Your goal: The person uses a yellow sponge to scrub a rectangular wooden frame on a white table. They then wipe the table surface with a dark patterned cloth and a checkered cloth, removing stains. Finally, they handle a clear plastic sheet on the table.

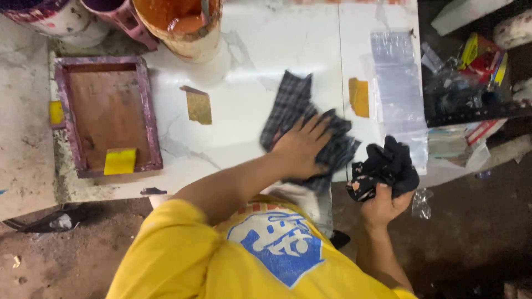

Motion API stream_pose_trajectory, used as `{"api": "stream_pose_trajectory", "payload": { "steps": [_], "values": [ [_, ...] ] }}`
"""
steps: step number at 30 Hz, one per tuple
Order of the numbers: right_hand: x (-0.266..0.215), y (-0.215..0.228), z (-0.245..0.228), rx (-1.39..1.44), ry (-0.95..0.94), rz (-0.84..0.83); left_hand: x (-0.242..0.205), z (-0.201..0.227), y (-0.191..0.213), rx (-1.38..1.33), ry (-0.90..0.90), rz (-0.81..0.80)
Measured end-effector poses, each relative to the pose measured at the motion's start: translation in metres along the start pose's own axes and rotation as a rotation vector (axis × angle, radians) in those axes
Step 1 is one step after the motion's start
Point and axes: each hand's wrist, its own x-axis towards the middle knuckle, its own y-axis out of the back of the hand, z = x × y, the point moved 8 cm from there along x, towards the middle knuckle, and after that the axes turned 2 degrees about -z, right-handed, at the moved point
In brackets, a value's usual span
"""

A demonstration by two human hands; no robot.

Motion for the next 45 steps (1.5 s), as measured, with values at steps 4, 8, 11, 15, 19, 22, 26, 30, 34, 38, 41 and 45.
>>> {"api": "stream_pose_trajectory", "payload": {
  "steps": [4,8,11,15,19,22,26,30,34,38,41,45],
  "values": [
    [-0.005,0.008,0.011,0.027,-0.026,-0.006,-0.086,-0.012,0.001,-0.095,0.085,0.207],
    [-0.008,0.012,0.019,0.124,-0.071,0.040,-0.126,-0.052,0.017,0.022,0.319,0.293],
    [-0.007,0.011,0.003,0.108,-0.015,-0.002,-0.115,-0.049,0.008,0.019,0.384,0.222],
    [-0.001,0.016,0.002,0.026,-0.010,0.045,-0.041,0.008,0.002,-0.084,0.090,0.219],
    [-0.003,0.037,0.015,-0.130,0.044,0.011,0.048,0.035,-0.033,-0.122,-0.046,0.231],
    [-0.008,0.035,0.014,0.018,0.134,-0.070,0.051,0.032,-0.017,-0.002,0.012,-0.183],
    [-0.022,0.043,0.037,-0.083,0.193,-0.124,-0.031,-0.025,0.013,-0.223,0.292,-0.085],
    [-0.024,0.039,0.074,0.252,-0.024,-0.070,-0.132,-0.056,-0.002,-0.212,0.625,-0.057],
    [-0.015,0.002,0.050,0.244,0.032,-0.176,-0.172,-0.055,-0.021,-0.050,0.665,0.104],
    [-0.014,-0.016,0.031,0.287,0.056,-0.204,-0.135,-0.076,-0.017,-0.091,0.656,0.007],
    [-0.003,-0.027,-0.007,0.098,0.054,-0.092,-0.092,-0.101,0.014,-0.011,0.536,0.264],
    [-0.010,-0.023,-0.018,0.040,0.009,-0.119,-0.038,-0.129,0.036,0.084,0.624,0.304]
  ]
}}
